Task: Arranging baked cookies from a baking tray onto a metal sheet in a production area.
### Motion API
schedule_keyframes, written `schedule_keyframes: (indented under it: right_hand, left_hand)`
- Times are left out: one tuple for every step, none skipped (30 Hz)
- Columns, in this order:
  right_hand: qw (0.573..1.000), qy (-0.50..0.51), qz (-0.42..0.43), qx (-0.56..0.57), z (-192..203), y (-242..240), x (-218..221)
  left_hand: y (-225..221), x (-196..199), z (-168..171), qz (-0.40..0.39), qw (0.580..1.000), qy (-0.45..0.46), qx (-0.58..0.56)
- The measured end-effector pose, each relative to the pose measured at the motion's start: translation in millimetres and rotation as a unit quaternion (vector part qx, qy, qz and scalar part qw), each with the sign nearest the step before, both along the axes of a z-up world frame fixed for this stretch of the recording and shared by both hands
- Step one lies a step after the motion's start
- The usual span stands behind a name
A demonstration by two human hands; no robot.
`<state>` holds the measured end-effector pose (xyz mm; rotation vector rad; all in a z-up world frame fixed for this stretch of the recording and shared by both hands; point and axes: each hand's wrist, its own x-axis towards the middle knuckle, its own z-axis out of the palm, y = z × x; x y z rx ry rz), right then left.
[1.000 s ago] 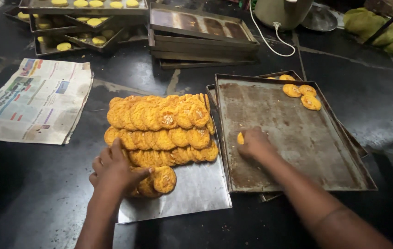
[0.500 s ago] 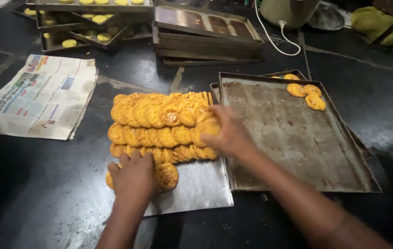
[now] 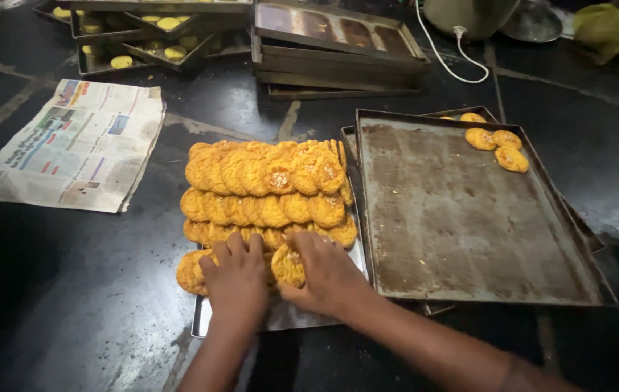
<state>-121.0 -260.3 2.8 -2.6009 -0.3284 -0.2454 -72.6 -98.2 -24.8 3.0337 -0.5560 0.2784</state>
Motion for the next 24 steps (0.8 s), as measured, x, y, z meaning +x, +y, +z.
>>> schedule_keyframes:
  right_hand:
    - [1.0, 0.0, 0.001, 0.0, -3, 1, -2]
    - [1.0, 0.015, 0.003, -0.002, -5, 2, -4]
    - [1.0, 0.03, 0.005, -0.004, -8, 2, -7]
    - [1.0, 0.03, 0.005, -0.004, -9, 2, -9]
    - [1.0, 0.006, 0.008, 0.017, -10, 3, -11]
    - [0.999, -0.018, 0.01, 0.037, -12, 5, -13]
    - [0.999, -0.017, 0.01, 0.038, -11, 7, -14]
    - [0.999, 0.007, 0.006, 0.045, -10, 9, -16]
    - [0.998, 0.032, 0.002, 0.05, -8, 10, -17]
    - [0.998, 0.032, 0.001, 0.05, -9, 11, -18]
    - [0.997, 0.036, -0.003, 0.064, -11, 12, -19]
    - [0.996, 0.04, -0.007, 0.077, -13, 13, -19]
    - [0.996, 0.04, -0.007, 0.078, -10, 14, -19]
    - [0.995, 0.089, -0.01, 0.053, -7, 15, -18]
    - [0.99, 0.138, -0.013, 0.026, -4, 15, -17]
    - [0.99, 0.138, -0.014, 0.026, -3, 15, -18]
    - [0.992, 0.119, -0.012, 0.034, -3, 15, -19]
    - [0.994, 0.099, -0.01, 0.043, -2, 16, -19]
    - [0.994, 0.1, -0.011, 0.042, -4, 14, -20]
    - [0.996, 0.072, -0.004, 0.054, -7, 13, -20]
    - [0.997, 0.044, 0.002, 0.066, -10, 12, -21]
    - [0.997, 0.045, 0.002, 0.066, -10, 12, -21]
    - [0.996, 0.059, -0.004, 0.072, -10, 12, -21]
    - [0.994, 0.073, -0.01, 0.078, -10, 13, -21]
  left_hand:
    - [0, 0, 2, 0.001, 1.0, 0.0, 0.0]
    - [-1, 0, 5, 0.003, 1.0, 0.013, 0.007]
    - [-2, -1, 7, 0.005, 1.0, 0.026, 0.014]
    - [-3, -1, 8, 0.005, 1.0, 0.026, 0.013]
    - [-2, -1, 8, 0.004, 0.999, 0.031, 0.009]
    - [-1, -1, 9, 0.004, 0.999, 0.037, 0.005]
    - [0, -1, 7, 0.005, 0.999, 0.037, 0.005]
    - [1, 0, 5, 0.003, 1.0, 0.029, -0.006]
    - [1, 0, 4, 0.001, 1.0, 0.021, -0.018]
    - [0, 1, 3, 0.001, 1.0, 0.022, -0.018]
    - [0, 1, 2, -0.001, 1.0, 0.019, -0.024]
    - [0, 1, 1, -0.003, 0.999, 0.016, -0.029]
    - [1, 2, 3, -0.003, 0.999, 0.017, -0.029]
    - [1, 2, 6, -0.002, 0.999, 0.028, -0.022]
    - [0, 2, 9, -0.002, 0.999, 0.039, -0.016]
    - [0, 1, 11, -0.002, 0.999, 0.04, -0.016]
    - [0, 1, 14, -0.003, 0.999, 0.052, -0.011]
    - [0, 1, 16, -0.004, 0.998, 0.064, -0.005]
    - [-1, 2, 17, -0.005, 0.998, 0.065, -0.006]
    - [-2, 2, 18, -0.005, 0.998, 0.065, -0.014]
    - [-2, 3, 19, -0.006, 0.998, 0.067, -0.021]
    - [-2, 3, 18, -0.006, 0.997, 0.067, -0.021]
    - [-1, 3, 17, -0.004, 0.998, 0.059, -0.02]
    - [0, 4, 16, -0.002, 0.999, 0.051, -0.018]
